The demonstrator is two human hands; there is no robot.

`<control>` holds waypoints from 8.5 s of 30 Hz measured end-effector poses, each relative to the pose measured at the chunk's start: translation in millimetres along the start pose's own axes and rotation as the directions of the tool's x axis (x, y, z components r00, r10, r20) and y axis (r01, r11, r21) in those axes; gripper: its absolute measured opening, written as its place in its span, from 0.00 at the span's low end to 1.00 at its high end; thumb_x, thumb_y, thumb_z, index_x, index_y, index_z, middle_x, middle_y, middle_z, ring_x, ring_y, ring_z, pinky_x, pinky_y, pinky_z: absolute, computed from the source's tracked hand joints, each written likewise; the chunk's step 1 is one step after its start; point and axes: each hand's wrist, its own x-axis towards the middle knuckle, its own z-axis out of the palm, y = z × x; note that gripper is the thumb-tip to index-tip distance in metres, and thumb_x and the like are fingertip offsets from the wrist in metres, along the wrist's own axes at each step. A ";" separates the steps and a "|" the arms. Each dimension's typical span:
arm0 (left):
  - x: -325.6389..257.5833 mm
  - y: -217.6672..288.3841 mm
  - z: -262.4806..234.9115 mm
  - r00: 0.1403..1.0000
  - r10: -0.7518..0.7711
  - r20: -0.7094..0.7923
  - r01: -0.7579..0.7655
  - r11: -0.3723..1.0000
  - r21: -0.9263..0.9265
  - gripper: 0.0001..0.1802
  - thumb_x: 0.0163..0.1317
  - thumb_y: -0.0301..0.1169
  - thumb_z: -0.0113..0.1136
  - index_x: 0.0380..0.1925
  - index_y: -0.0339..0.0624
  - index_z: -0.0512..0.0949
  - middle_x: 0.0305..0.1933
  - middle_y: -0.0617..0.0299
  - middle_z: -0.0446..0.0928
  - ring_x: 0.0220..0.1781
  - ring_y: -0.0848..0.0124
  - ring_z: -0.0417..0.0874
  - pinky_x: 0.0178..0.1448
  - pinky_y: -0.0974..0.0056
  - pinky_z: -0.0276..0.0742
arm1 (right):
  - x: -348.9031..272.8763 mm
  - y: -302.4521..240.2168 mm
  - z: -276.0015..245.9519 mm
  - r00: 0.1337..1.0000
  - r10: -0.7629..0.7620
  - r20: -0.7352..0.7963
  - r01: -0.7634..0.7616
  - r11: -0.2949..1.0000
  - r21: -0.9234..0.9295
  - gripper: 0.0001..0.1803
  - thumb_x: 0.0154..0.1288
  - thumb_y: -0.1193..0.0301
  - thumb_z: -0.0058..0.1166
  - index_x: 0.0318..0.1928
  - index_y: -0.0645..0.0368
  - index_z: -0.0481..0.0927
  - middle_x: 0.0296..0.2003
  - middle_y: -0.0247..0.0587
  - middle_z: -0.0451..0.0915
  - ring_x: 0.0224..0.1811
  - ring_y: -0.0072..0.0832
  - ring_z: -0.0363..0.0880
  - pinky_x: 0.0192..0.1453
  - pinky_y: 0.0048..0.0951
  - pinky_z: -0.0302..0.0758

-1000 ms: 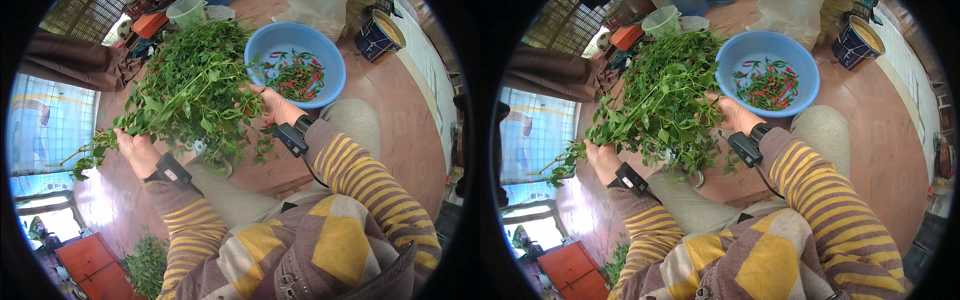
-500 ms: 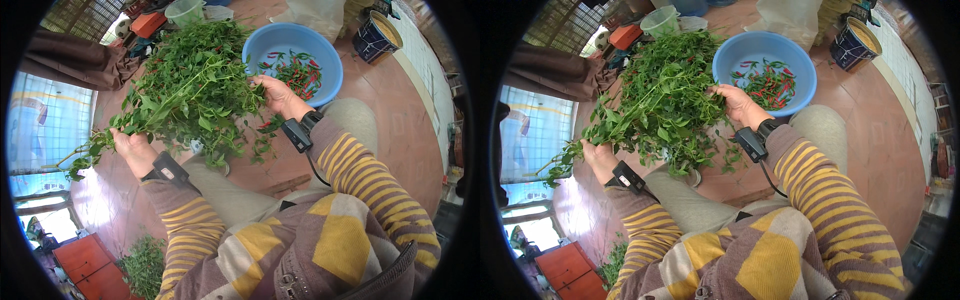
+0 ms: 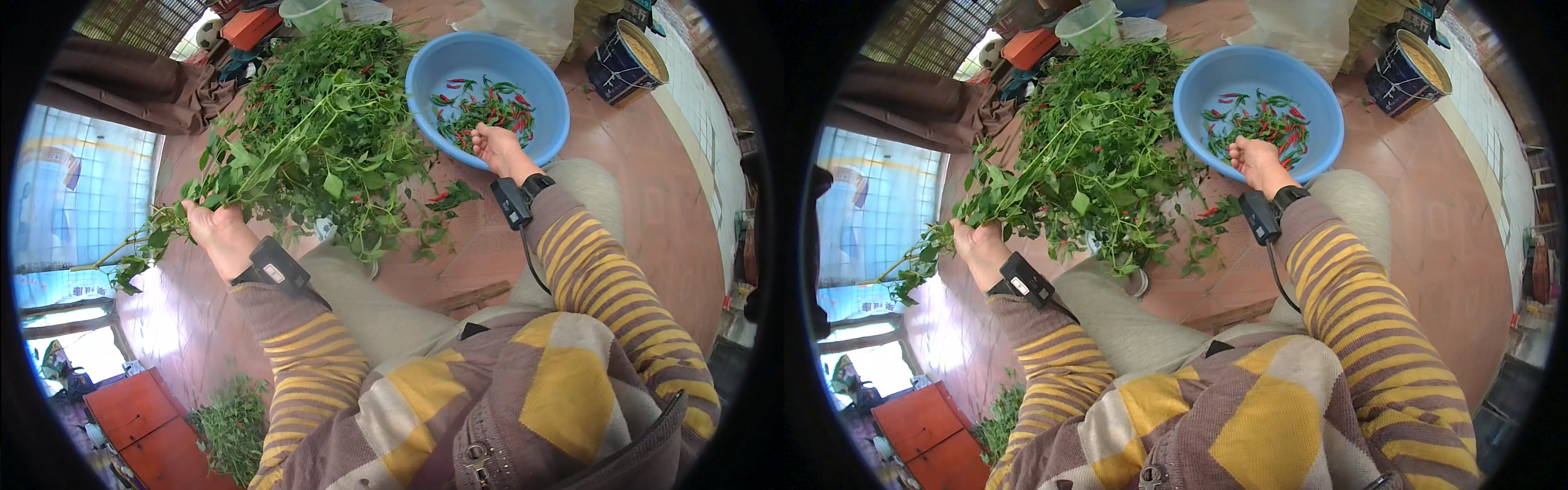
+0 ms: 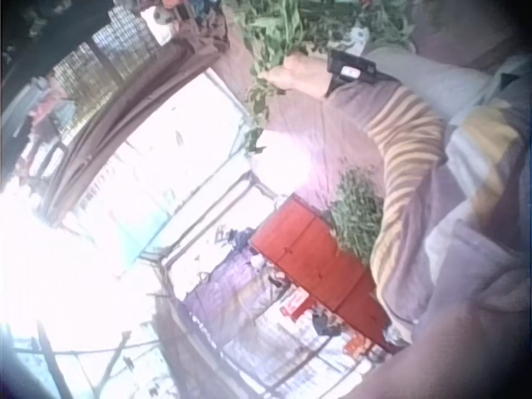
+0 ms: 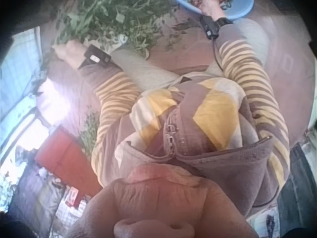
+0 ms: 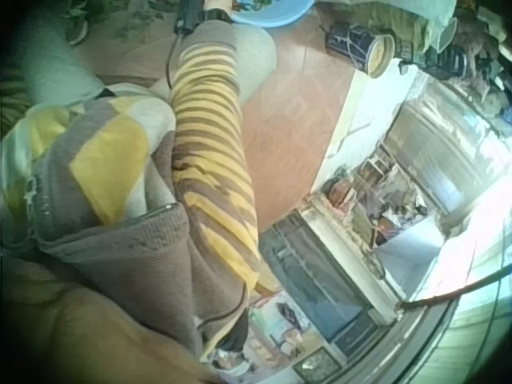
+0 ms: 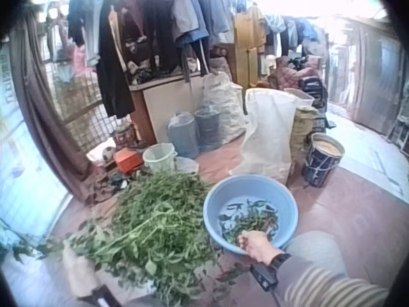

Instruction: The person picks red and green chilies from leafy branches by hand and places them into a blue bowl. The person holds the branches with one hand and uses the other to pluck the chilies, occasionally dropping leaves and stems onto the floor.

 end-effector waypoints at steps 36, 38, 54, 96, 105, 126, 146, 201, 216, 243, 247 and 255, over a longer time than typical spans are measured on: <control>0.1 13.2 -1.5 0.999 -0.023 0.027 0.025 0.997 -0.076 0.24 0.68 0.49 0.38 0.48 0.41 0.70 0.48 0.53 0.73 0.47 0.57 0.74 0.53 0.51 0.74 | 11.7 -14.9 -9.2 1.000 -0.017 -0.012 0.019 0.989 0.148 0.09 0.66 0.71 0.39 0.42 0.64 0.67 0.32 0.42 0.74 0.25 0.25 0.73 0.23 0.22 0.68; 1.6 16.4 0.0 0.998 -0.040 0.046 0.044 0.996 -0.081 0.24 0.67 0.50 0.38 0.46 0.41 0.70 0.46 0.54 0.73 0.46 0.58 0.75 0.52 0.53 0.74 | 17.1 -20.6 -13.7 0.999 0.033 -0.043 -0.020 0.962 0.273 0.20 0.68 0.63 0.43 0.51 0.66 0.63 0.41 0.49 0.74 0.39 0.36 0.76 0.33 0.30 0.75; -22.5 33.8 5.5 0.855 -0.163 0.492 0.171 0.985 0.028 0.19 0.65 0.46 0.47 0.42 0.42 0.72 0.38 0.59 0.77 0.41 0.64 0.77 0.49 0.57 0.74 | -39.3 -6.9 38.3 0.919 0.168 0.355 0.048 0.849 -0.527 0.15 0.60 0.66 0.54 0.41 0.64 0.73 0.33 0.43 0.78 0.28 0.24 0.76 0.26 0.25 0.73; -77.3 -41.2 24.9 0.753 0.045 0.657 -0.336 0.884 0.325 0.31 0.60 0.53 0.50 0.52 0.39 0.69 0.51 0.58 0.73 0.51 0.66 0.74 0.53 0.63 0.72 | -183.1 -11.4 198.8 0.003 -0.714 0.701 0.987 -0.111 -0.117 0.08 0.53 0.68 0.51 0.25 0.57 0.70 0.22 0.43 0.74 0.28 0.44 0.76 0.32 0.40 0.73; -97.7 -44.1 28.6 0.714 0.020 0.700 -0.116 0.989 0.090 0.25 0.65 0.47 0.46 0.53 0.40 0.68 0.50 0.58 0.73 0.51 0.67 0.73 0.56 0.63 0.69 | -188.1 7.7 212.3 -0.224 -0.604 0.765 0.910 -0.411 -0.058 0.05 0.44 0.71 0.52 0.24 0.54 0.70 0.21 0.34 0.72 0.26 0.34 0.76 0.31 0.33 0.72; -94.4 -33.1 20.7 0.635 0.259 0.728 -0.715 0.555 0.426 0.26 0.62 0.27 0.49 0.60 0.38 0.56 0.48 0.56 0.72 0.47 0.70 0.76 0.50 0.67 0.74 | -187.1 -21.0 169.6 0.489 -0.041 0.871 0.701 0.613 -0.365 0.14 0.59 0.74 0.53 0.47 0.63 0.74 0.23 0.28 0.73 0.22 0.13 0.69 0.26 0.18 0.68; -77.9 -41.0 19.3 0.571 0.543 0.615 -0.784 0.583 0.213 0.16 0.63 0.34 0.47 0.47 0.36 0.69 0.37 0.56 0.74 0.39 0.70 0.77 0.49 0.65 0.75 | -209.3 43.5 142.6 0.176 -0.146 0.974 0.970 -0.142 -0.197 0.25 0.55 0.69 0.53 0.54 0.59 0.65 0.24 0.47 0.75 0.25 0.43 0.77 0.26 0.40 0.73; 48.9 -5.2 -60.5 0.592 0.630 0.502 -0.683 0.061 0.728 0.15 0.47 0.36 0.64 0.34 0.39 0.80 0.35 0.58 0.81 0.35 0.67 0.81 0.41 0.65 0.74 | -163.0 31.9 19.0 0.513 0.447 0.732 -0.125 0.883 -0.452 0.18 0.65 0.57 0.49 0.41 0.61 0.77 0.27 0.31 0.77 0.25 0.20 0.68 0.31 0.26 0.68; 77.6 2.1 -62.5 0.852 0.483 0.201 -0.521 0.816 0.251 0.16 0.47 0.27 0.64 0.38 0.36 0.77 0.36 0.55 0.79 0.40 0.67 0.78 0.43 0.61 0.75 | -159.8 -15.9 9.5 0.602 0.203 0.772 -0.013 0.969 -0.245 0.09 0.59 0.69 0.57 0.38 0.60 0.78 0.31 0.30 0.76 0.23 0.15 0.67 0.26 0.16 0.65; 127.0 61.0 -142.7 0.346 0.253 0.903 -0.902 -0.173 0.395 0.13 0.56 0.31 0.51 0.40 0.39 0.76 0.34 0.56 0.78 0.34 0.62 0.76 0.40 0.61 0.71 | -127.4 -20.2 2.4 0.930 -0.041 0.365 0.268 0.756 -0.597 0.06 0.61 0.73 0.46 0.35 0.64 0.73 0.23 0.37 0.74 0.20 0.20 0.71 0.23 0.24 0.69; 132.9 60.7 -144.1 0.701 0.215 0.680 -0.691 0.437 0.575 0.16 0.59 0.32 0.51 0.48 0.39 0.72 0.43 0.57 0.75 0.42 0.65 0.75 0.47 0.63 0.71 | -130.6 -36.2 4.0 0.922 -0.031 0.385 0.282 0.734 -0.617 0.07 0.57 0.71 0.47 0.33 0.61 0.74 0.22 0.33 0.72 0.19 0.17 0.66 0.21 0.22 0.64; 104.6 58.2 -138.8 0.641 0.126 0.757 -0.655 0.603 0.455 0.18 0.62 0.35 0.53 0.48 0.35 0.72 0.42 0.59 0.76 0.40 0.71 0.76 0.45 0.66 0.71 | -124.6 -72.9 10.1 0.838 -0.320 0.442 0.545 0.518 -0.659 0.09 0.56 0.71 0.48 0.35 0.60 0.79 0.24 0.28 0.73 0.27 0.15 0.67 0.30 0.21 0.66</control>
